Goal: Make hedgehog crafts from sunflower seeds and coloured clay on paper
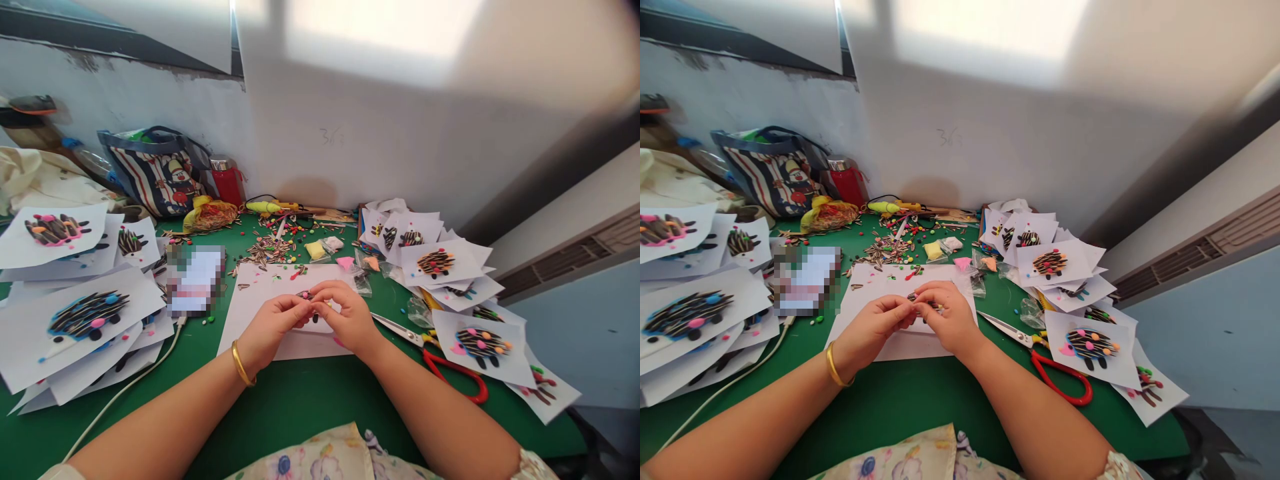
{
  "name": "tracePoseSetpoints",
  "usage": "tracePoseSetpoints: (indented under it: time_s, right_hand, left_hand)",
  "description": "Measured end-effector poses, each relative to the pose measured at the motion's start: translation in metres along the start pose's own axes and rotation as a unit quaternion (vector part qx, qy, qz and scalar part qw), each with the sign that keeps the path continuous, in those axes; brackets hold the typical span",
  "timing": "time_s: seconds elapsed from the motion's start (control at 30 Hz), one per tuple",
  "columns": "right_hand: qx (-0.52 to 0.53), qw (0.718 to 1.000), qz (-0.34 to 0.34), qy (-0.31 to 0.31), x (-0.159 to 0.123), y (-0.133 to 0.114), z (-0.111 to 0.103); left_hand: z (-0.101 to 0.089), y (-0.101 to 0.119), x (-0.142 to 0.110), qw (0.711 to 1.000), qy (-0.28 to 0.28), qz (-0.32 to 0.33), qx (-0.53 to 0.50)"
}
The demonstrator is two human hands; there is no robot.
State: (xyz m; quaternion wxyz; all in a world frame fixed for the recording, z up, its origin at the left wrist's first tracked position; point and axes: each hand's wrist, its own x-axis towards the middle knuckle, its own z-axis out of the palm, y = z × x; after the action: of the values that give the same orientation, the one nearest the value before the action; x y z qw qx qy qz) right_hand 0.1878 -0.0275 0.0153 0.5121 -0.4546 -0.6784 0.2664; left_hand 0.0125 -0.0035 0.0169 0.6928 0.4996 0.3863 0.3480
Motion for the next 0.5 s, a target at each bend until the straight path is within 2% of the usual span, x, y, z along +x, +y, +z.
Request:
tracePoseSetpoints:
  time_s: [0.17,0.23,0.37,0.5]
  right_hand:
    - [0.001,0.998,0.005,0.069,0.0016,0.0021,-0.0047]
    - [-0.015,0.998,-0.013,0.055,0.0010,0.0025,-0.0044]
    - [-0.078,0.994,-0.069,-0.020,-0.0013,0.0019,-0.0001]
    - [-0.099,0.990,-0.094,-0.018,-0.0019,0.0027,0.0013]
  left_hand:
    - [0.0007,0.0032,-0.0004,1.000,0.011,-0.013,-0.022]
    - [0.0012,0.0024,-0.0007,0.999,0.008,-0.019,-0.026]
    - [0.0004,-0.0009,-0.0003,0.999,0.002,-0.011,-0.031]
    - [-0.0017,-0.0024,0.0009,1.000,0.004,0.002,0.000]
